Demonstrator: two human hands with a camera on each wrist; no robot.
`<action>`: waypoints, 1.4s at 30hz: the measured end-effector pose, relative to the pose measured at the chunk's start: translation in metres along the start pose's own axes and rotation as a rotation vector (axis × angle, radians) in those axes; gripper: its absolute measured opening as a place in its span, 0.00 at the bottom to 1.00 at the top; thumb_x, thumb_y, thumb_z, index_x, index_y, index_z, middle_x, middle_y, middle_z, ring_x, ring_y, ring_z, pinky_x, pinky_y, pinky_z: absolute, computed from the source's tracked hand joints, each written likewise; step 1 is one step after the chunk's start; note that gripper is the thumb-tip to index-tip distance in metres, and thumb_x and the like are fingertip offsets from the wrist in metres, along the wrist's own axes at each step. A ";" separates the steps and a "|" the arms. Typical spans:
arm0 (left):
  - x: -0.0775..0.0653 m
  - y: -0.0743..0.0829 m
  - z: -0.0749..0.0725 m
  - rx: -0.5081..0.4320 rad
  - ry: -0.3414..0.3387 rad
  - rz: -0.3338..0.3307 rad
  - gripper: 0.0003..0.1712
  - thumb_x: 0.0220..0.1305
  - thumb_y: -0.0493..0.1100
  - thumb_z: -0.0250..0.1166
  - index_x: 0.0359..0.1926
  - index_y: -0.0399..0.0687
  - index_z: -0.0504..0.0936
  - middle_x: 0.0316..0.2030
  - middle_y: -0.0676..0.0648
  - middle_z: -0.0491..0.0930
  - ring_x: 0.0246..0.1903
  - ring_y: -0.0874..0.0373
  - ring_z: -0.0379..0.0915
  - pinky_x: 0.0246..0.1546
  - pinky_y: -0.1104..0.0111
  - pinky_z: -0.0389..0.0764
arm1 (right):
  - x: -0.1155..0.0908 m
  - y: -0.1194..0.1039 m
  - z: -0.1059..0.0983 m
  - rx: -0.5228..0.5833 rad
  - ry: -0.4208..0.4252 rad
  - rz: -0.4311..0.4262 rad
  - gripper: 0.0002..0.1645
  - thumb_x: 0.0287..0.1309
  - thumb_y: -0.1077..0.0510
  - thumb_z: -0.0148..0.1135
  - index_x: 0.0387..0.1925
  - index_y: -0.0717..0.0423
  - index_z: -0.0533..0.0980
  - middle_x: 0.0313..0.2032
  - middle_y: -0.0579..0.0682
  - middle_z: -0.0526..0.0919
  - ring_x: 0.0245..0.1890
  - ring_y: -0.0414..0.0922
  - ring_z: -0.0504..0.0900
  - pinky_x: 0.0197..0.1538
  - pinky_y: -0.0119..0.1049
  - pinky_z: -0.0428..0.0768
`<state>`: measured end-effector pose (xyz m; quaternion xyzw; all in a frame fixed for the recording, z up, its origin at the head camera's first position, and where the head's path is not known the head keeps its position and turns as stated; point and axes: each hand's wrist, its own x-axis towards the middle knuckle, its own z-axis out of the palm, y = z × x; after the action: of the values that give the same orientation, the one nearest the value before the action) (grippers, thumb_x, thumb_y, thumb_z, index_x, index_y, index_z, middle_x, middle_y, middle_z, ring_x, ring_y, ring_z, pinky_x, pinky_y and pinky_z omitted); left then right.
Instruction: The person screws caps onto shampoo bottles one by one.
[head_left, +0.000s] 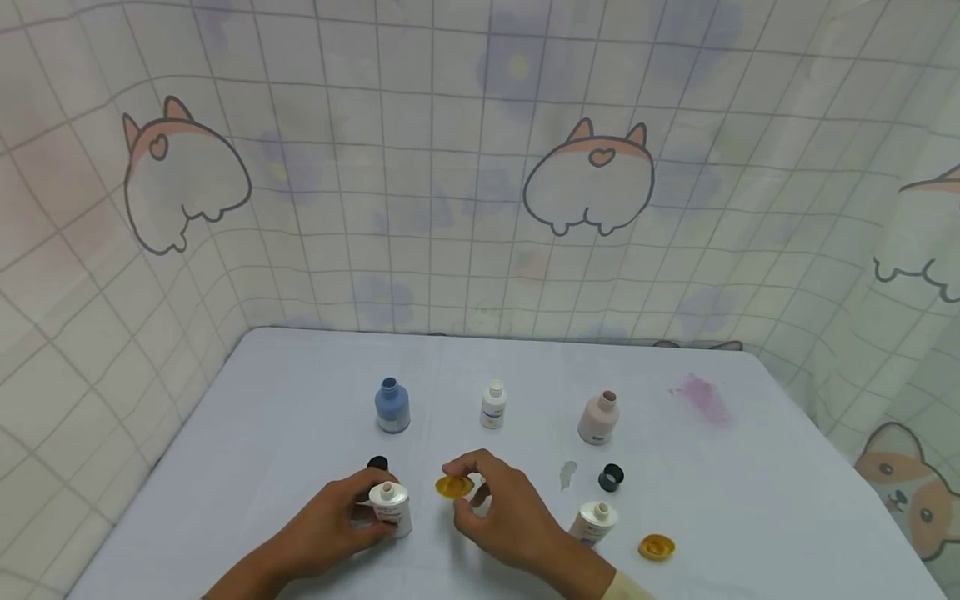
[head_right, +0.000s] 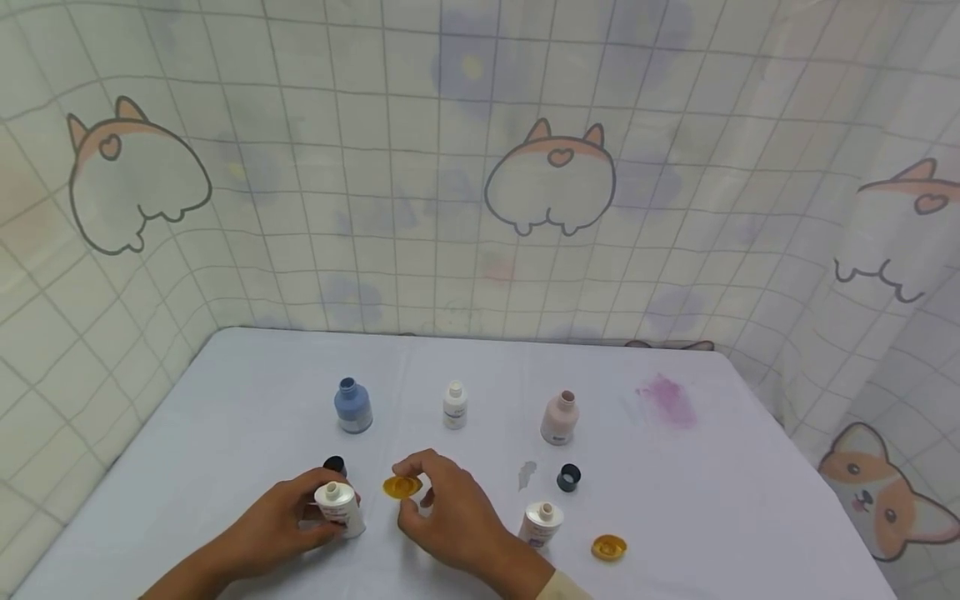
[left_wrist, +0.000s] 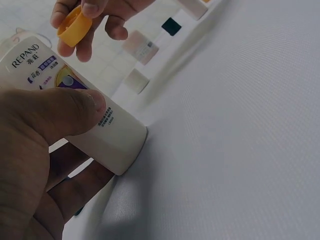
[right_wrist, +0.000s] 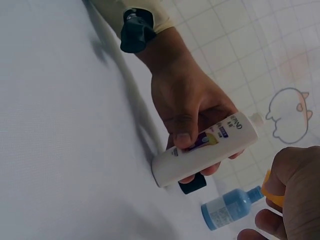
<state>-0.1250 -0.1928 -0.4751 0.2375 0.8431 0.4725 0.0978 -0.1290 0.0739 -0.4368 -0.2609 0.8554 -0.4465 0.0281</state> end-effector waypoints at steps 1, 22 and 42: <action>0.000 0.000 0.000 0.000 0.004 0.011 0.26 0.53 0.48 0.72 0.52 0.63 0.71 0.46 0.59 0.76 0.45 0.62 0.76 0.47 0.72 0.77 | 0.000 0.000 0.000 -0.002 0.002 -0.002 0.22 0.52 0.62 0.63 0.47 0.41 0.70 0.47 0.37 0.76 0.37 0.35 0.77 0.38 0.28 0.81; 0.001 0.002 0.000 0.006 -0.013 -0.017 0.25 0.54 0.50 0.70 0.52 0.64 0.71 0.46 0.59 0.76 0.46 0.62 0.75 0.48 0.71 0.77 | 0.004 -0.007 0.002 -0.018 0.012 -0.068 0.20 0.57 0.54 0.65 0.51 0.40 0.71 0.42 0.34 0.75 0.39 0.34 0.74 0.35 0.26 0.79; 0.001 0.000 -0.002 0.012 0.006 -0.020 0.24 0.52 0.54 0.71 0.49 0.63 0.73 0.44 0.60 0.77 0.46 0.63 0.76 0.48 0.71 0.77 | 0.009 -0.014 0.005 -0.002 0.021 -0.102 0.25 0.60 0.46 0.61 0.58 0.38 0.67 0.43 0.34 0.75 0.39 0.33 0.73 0.35 0.26 0.79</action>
<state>-0.1262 -0.1939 -0.4739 0.2283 0.8485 0.4671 0.0985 -0.1291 0.0595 -0.4270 -0.2997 0.8417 -0.4490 -0.0039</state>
